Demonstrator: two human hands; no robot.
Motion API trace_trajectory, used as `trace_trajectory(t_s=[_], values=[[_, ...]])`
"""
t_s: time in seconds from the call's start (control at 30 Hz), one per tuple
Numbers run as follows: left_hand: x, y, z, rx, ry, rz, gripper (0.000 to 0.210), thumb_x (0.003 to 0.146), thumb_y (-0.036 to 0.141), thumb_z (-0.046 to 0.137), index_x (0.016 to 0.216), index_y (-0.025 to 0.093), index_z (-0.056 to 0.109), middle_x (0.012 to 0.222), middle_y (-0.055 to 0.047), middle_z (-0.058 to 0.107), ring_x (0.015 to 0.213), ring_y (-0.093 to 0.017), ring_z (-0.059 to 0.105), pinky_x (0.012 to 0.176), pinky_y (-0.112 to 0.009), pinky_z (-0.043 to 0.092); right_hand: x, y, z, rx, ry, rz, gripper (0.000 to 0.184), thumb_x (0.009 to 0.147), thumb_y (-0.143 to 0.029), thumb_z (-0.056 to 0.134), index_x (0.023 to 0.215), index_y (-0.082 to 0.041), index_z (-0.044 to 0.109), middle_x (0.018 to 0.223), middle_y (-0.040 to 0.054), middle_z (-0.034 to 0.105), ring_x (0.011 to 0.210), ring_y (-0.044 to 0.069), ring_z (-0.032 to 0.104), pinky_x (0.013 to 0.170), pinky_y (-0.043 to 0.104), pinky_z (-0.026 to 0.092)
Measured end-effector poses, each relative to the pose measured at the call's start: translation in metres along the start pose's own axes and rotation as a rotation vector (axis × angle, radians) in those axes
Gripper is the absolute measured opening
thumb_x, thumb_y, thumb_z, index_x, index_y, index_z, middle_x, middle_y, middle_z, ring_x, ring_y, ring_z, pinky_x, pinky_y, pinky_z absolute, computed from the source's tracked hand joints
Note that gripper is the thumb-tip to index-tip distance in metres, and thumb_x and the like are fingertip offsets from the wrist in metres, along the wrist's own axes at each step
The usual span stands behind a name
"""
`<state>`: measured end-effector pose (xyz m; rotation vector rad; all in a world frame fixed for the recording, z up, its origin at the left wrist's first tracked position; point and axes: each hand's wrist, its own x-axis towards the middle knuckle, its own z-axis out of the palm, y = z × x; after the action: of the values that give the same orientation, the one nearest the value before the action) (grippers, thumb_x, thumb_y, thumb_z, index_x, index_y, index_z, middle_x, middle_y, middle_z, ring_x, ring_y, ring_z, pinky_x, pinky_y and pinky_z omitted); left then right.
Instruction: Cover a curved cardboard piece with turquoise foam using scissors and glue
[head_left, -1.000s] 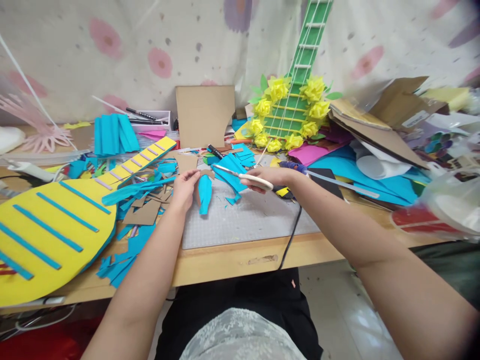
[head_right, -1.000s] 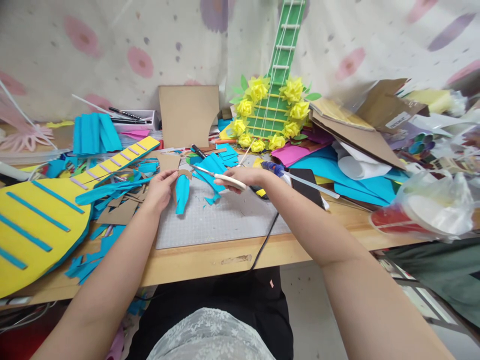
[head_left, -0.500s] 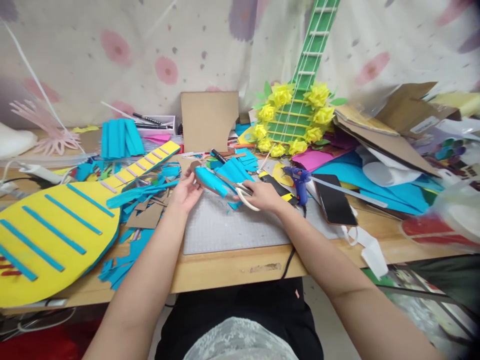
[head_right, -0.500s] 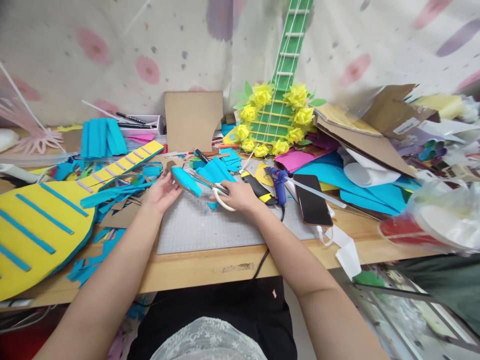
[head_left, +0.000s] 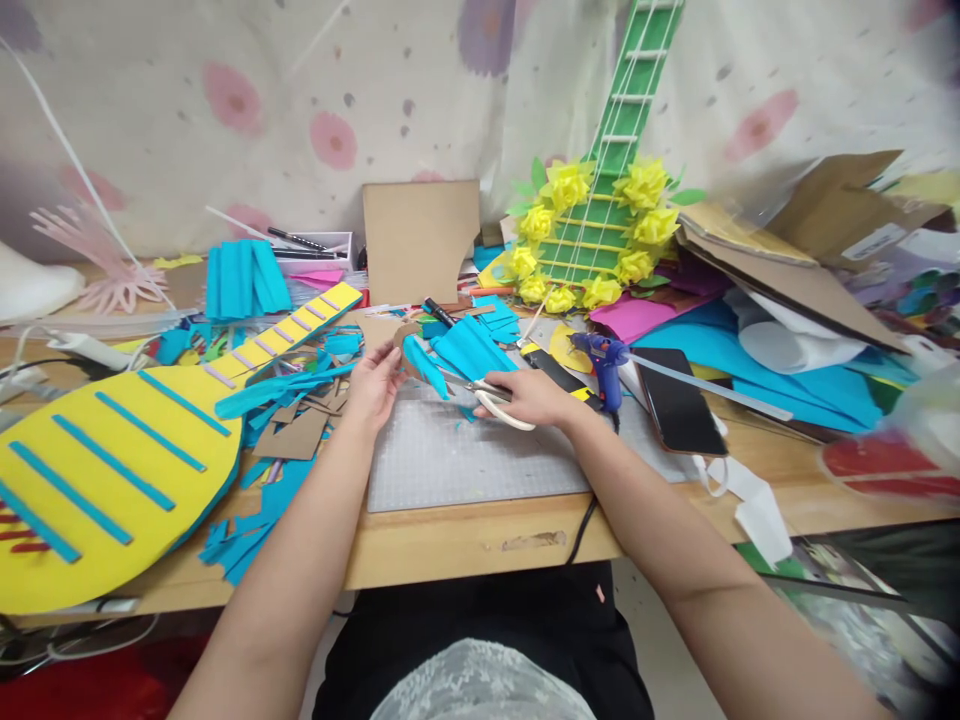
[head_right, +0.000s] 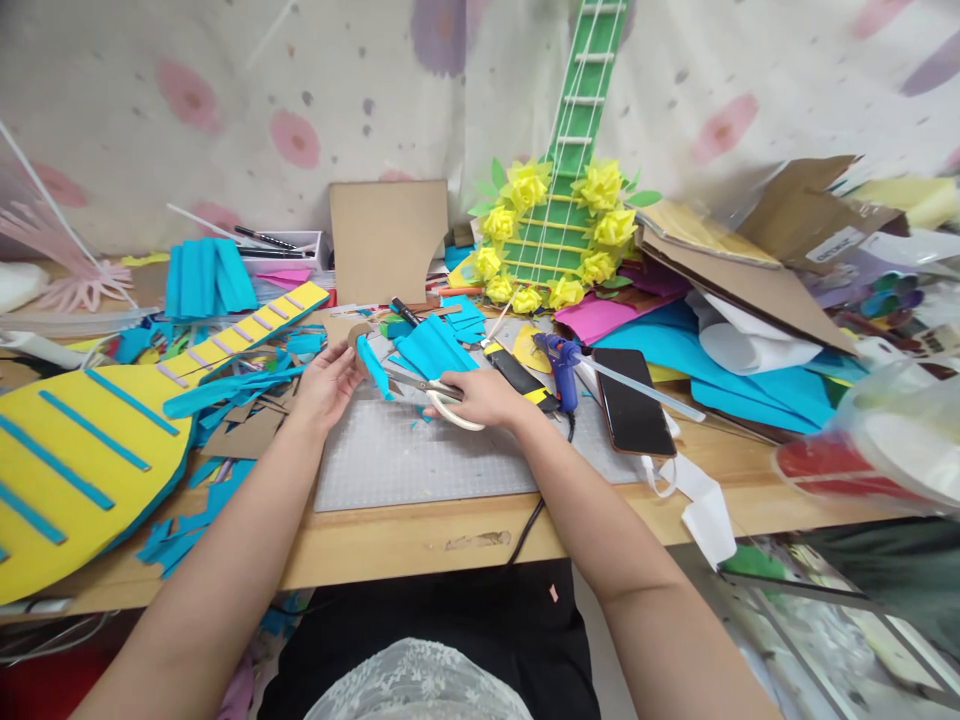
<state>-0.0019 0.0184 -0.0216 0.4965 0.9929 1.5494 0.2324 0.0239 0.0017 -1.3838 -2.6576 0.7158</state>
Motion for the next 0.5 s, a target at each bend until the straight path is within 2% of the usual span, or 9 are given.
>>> trace_trajectory(t_s=[0.27,0.37,0.5], values=[[0.0020,-0.0086,-0.0051,0.094,-0.034,0.072,0.025,0.059,0.016,0.075,0.081,0.016,0.063,0.073,0.000,0.066,0.062,-0.010,0.061,0.057,-0.020,0.049,0.0039,0.0026,-0.0007,-0.051,0.024,0.027,0.053,0.070,-0.072,0.045,0.083,-0.023,0.059,0.075,0.0015,0.063,0.069,0.016,0.054,0.058,0.024,0.028],[0.0024,-0.0072,-0.0057,0.103,-0.013,0.046,0.022,0.061,0.015,0.074,0.078,0.017,0.060,0.070,0.002,0.063,0.060,-0.009,0.059,0.056,-0.020,0.049,0.0041,0.0056,-0.0021,-0.077,0.039,0.063,0.055,0.071,-0.073,0.043,0.085,-0.023,0.061,0.076,0.0020,0.064,0.069,0.016,0.054,0.057,0.024,0.028],[0.0005,-0.0035,-0.0042,0.095,-0.022,-0.007,0.019,0.064,0.013,0.071,0.073,0.017,0.055,0.065,0.005,0.059,0.056,-0.006,0.056,0.058,-0.021,0.052,0.0006,0.0072,-0.0095,-0.115,0.005,0.021,0.058,0.069,-0.074,0.044,0.090,-0.024,0.064,0.079,0.0029,0.066,0.069,0.017,0.054,0.058,0.024,0.028]])
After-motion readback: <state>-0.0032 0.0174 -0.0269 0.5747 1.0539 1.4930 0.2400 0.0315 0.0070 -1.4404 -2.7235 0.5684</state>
